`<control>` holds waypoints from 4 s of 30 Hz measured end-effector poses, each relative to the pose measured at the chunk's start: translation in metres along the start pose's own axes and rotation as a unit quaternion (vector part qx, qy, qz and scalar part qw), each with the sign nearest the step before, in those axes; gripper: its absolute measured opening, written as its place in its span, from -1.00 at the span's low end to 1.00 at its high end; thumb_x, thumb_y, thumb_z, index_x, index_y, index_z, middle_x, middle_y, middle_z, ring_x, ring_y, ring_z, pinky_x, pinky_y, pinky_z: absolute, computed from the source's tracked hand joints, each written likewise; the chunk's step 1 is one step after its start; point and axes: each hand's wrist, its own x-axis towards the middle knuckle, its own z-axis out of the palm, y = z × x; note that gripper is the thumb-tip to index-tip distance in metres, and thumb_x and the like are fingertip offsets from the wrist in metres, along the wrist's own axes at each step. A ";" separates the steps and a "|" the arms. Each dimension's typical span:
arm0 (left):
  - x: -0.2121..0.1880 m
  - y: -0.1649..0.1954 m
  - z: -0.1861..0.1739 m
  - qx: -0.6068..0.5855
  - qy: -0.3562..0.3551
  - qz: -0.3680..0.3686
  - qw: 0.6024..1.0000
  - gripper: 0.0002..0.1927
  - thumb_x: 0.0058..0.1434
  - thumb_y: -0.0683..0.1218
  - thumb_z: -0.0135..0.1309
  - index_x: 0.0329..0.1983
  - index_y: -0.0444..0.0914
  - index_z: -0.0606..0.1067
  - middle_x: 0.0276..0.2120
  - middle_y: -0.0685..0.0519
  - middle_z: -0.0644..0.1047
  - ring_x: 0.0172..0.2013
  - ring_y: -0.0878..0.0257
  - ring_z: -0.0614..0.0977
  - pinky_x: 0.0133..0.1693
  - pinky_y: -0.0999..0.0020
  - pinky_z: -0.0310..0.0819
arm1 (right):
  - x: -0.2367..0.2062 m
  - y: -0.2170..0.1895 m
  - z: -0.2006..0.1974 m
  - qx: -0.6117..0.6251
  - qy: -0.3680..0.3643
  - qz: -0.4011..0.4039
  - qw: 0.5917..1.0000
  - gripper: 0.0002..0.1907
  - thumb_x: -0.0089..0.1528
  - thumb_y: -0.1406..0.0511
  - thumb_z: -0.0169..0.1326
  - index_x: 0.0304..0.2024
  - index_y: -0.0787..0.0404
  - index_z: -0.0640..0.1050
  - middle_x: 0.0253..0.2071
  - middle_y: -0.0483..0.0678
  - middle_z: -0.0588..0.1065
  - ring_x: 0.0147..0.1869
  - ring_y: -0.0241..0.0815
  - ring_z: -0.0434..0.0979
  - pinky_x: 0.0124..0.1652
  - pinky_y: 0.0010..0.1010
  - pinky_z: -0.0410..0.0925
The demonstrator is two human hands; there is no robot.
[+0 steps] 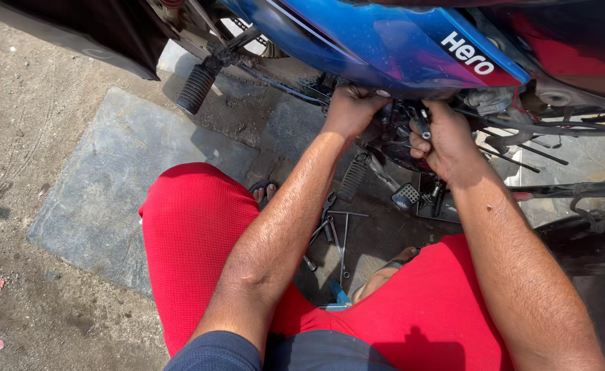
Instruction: The person is repairing a motorcycle engine. They use a T-handle wrench and a socket wrench to loosen and tighten bolts on the engine block while sitting on the ground.
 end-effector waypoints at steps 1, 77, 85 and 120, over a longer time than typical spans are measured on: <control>0.000 0.004 0.000 -0.002 -0.008 0.017 1.000 -0.85 0.08 -0.14 0.31 -0.29 -0.29 0.70 -0.36 0.05 0.74 -0.34 0.39 0.70 -0.22 0.42 0.58 | 0.003 0.000 0.000 0.007 0.003 0.004 1.000 -0.71 0.38 0.06 -0.05 -0.32 0.07 0.40 -0.59 -0.23 0.28 -0.63 -0.38 0.13 -0.52 -0.46 0.11; -0.010 0.006 -0.008 0.069 -0.021 0.040 0.997 -0.73 0.16 0.00 0.29 -0.47 -0.29 0.58 -0.73 0.12 0.58 -0.75 0.41 0.62 -0.69 0.52 0.50 | 0.002 0.026 -0.001 0.120 -0.014 -0.039 0.992 -0.57 0.41 0.08 0.00 -0.54 -0.02 0.27 -0.69 -0.27 0.07 -0.59 -0.30 0.07 -0.42 -0.40 0.11; -0.009 -0.009 -0.001 0.057 0.020 0.074 0.995 -0.75 0.15 0.01 0.27 -0.39 -0.26 0.56 -0.73 0.13 0.57 -0.75 0.41 0.61 -0.70 0.51 0.50 | -0.055 0.037 -0.020 -0.310 0.050 -0.241 0.918 -0.62 0.44 0.14 0.15 -0.37 0.27 0.56 -0.56 -0.20 0.40 -0.53 -0.32 0.29 -0.45 -0.45 0.22; -0.005 -0.003 -0.007 0.070 -0.001 0.017 0.997 -0.74 0.18 0.02 0.28 -0.49 -0.24 0.59 -0.72 0.12 0.57 -0.73 0.42 0.60 -0.69 0.51 0.48 | -0.056 0.011 0.012 -0.757 0.116 -0.415 0.491 -0.38 0.18 0.33 0.28 0.33 0.06 0.56 0.20 0.16 0.49 -0.24 0.04 0.66 -0.27 -0.17 0.55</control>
